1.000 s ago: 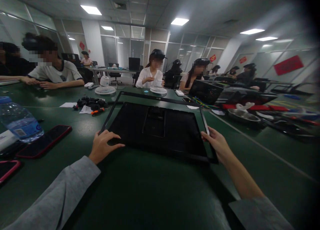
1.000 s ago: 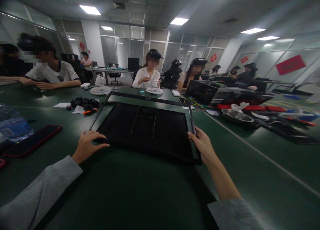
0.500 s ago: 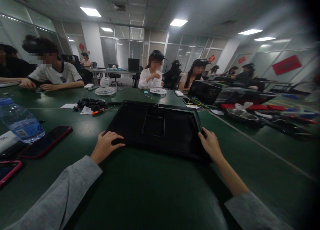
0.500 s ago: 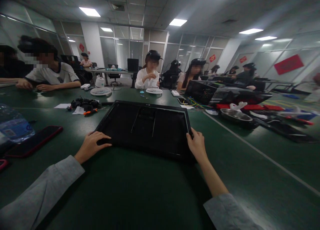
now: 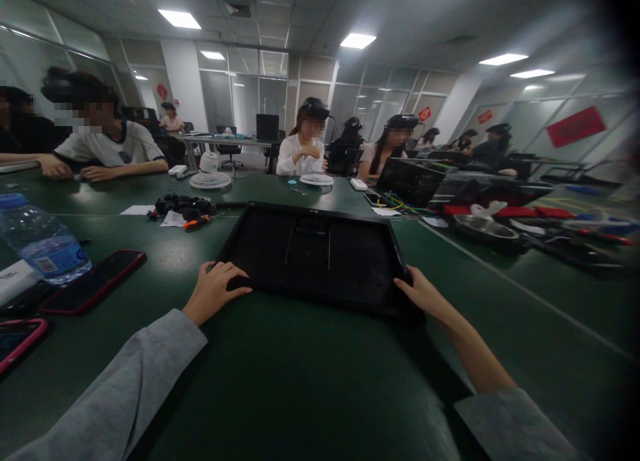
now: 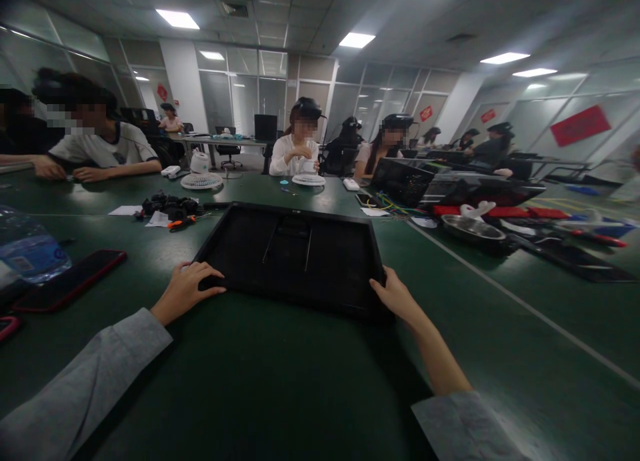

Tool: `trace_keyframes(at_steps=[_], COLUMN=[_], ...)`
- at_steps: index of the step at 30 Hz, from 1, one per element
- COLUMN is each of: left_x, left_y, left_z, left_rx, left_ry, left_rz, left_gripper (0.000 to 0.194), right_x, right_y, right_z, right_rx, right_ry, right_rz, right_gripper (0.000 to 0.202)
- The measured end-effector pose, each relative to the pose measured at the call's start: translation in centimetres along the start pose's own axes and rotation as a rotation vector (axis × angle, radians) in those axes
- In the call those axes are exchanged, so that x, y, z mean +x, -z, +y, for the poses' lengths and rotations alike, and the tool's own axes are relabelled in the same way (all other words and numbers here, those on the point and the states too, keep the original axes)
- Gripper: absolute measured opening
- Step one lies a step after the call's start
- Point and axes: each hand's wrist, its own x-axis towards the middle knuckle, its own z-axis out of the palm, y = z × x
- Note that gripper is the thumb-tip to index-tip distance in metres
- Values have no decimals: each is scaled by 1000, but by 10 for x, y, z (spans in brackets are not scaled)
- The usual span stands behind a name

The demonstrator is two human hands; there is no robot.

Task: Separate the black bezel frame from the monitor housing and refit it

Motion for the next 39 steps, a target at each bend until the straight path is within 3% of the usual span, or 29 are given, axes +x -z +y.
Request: trace_keyframes(at_steps=[6,12,15,18,20,24,27,33,39], left_x=[0,-2,-1,1,2,3,4,4,2], left_y=[-2,0,-1,-5,-8,-13,-14,-9,-5], left_z=[1,7,5,-3,-11,-27,-33,-28,-22], left_rx=[19,38,82,110,86,-69,-121,-178,-91], left_ry=[-51,-130,-33,173,289,452,491,510,528], left_rz=[-12,-14,148,344,380,253,198,203,214], left_gripper=[46,44,44,52,58,57,51,50,46], right_x=[2,7,3,0,-1,-2,-4,-9,-5], right_y=[-4,0,3,5,6,6,5,2,3], right_z=[-12,-24,-27,-27,-27,-24,-23,-31,-35], right_rx=[31,-56,-73,-66,-66,-68,-67,-88,-114], right_ry=[-20,-43,-50,-52,-86,-138,-138,-82,-76], right_rz=[63,67,70,102,107,100,105,123,116], right_gripper=[52,61,59,55,53,52,49,51,53])
